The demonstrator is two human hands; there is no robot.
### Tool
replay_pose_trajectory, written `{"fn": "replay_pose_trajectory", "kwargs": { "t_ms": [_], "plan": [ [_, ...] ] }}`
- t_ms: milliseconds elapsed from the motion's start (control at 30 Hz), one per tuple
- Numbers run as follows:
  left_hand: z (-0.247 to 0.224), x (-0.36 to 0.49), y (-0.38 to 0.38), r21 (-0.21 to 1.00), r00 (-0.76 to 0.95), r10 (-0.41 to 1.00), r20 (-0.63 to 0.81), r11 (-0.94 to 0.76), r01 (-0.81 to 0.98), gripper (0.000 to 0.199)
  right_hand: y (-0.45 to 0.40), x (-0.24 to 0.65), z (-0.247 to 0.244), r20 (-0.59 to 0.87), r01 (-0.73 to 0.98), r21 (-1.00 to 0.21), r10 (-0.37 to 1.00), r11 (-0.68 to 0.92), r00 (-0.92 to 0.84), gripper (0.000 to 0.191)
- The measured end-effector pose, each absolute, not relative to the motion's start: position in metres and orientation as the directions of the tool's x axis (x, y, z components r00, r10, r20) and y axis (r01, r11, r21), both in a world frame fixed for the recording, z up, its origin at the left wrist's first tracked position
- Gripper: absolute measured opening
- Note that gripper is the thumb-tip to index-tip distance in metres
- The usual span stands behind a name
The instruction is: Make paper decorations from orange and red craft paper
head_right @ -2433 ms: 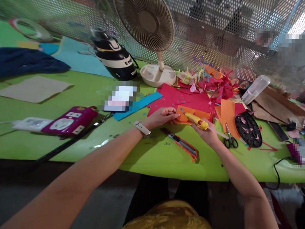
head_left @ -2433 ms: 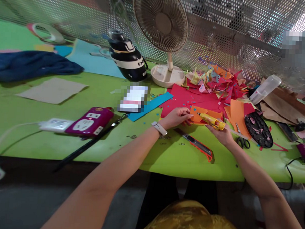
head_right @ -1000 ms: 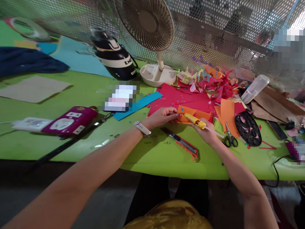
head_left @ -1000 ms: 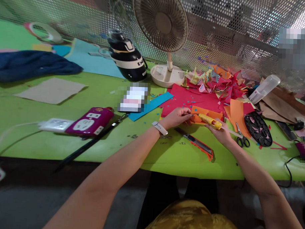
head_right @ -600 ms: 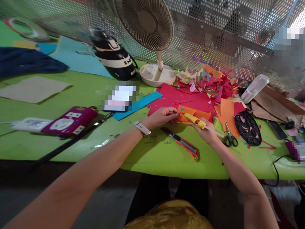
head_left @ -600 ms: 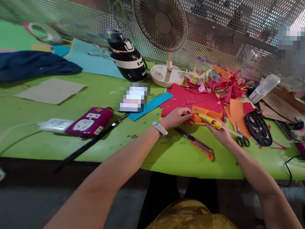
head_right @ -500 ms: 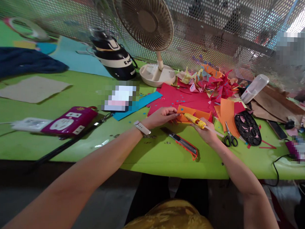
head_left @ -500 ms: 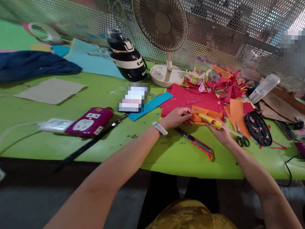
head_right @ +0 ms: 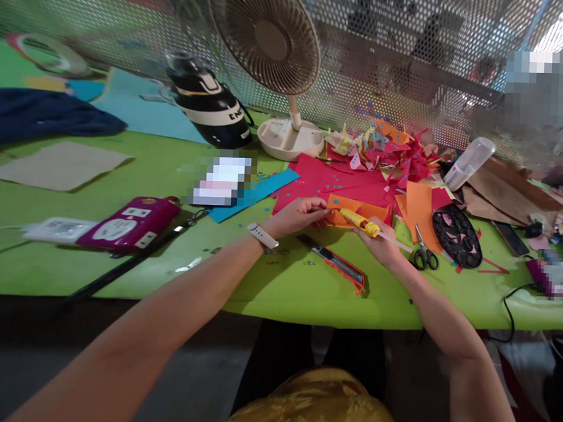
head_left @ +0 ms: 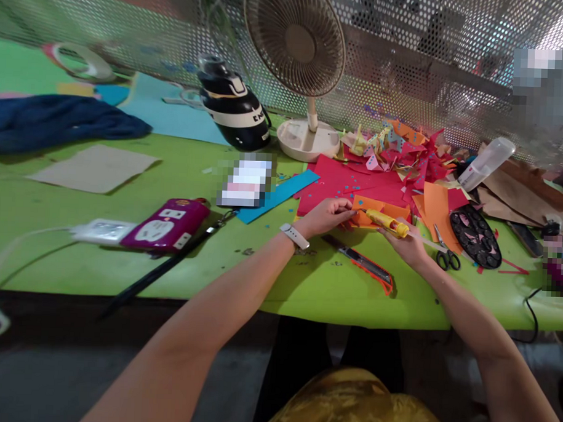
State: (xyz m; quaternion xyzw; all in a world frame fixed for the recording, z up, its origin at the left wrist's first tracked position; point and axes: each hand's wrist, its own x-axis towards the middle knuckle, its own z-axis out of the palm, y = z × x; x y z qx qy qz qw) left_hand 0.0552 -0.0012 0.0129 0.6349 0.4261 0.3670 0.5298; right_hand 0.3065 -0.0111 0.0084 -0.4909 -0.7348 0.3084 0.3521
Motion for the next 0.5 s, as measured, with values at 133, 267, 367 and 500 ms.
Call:
{"fn": "replay_pose_trajectory", "kwargs": {
  "t_ms": [133,267,367,500],
  "plan": [
    [0.012,0.054,0.0,0.983,0.365,0.931,0.011,-0.077,0.165,0.05,-0.01,0.306,0.007,0.227,0.489,-0.804,0.935,0.338,-0.273,0.031],
    [0.01,0.054,0.001,0.985,0.364,0.931,0.014,-0.075,0.156,0.052,-0.01,0.306,0.005,0.232,0.497,-0.795,0.931,0.348,-0.282,0.032],
    [0.01,0.054,0.002,0.988,0.366,0.931,-0.012,-0.046,0.147,0.05,-0.012,0.307,0.011,0.274,0.516,-0.756,0.911,0.403,-0.309,0.036],
    [0.011,0.055,0.003,0.991,0.351,0.935,-0.051,0.005,0.131,0.041,-0.013,0.313,0.031,0.314,0.553,-0.744,0.926,0.376,-0.208,0.037]
  ]
}}
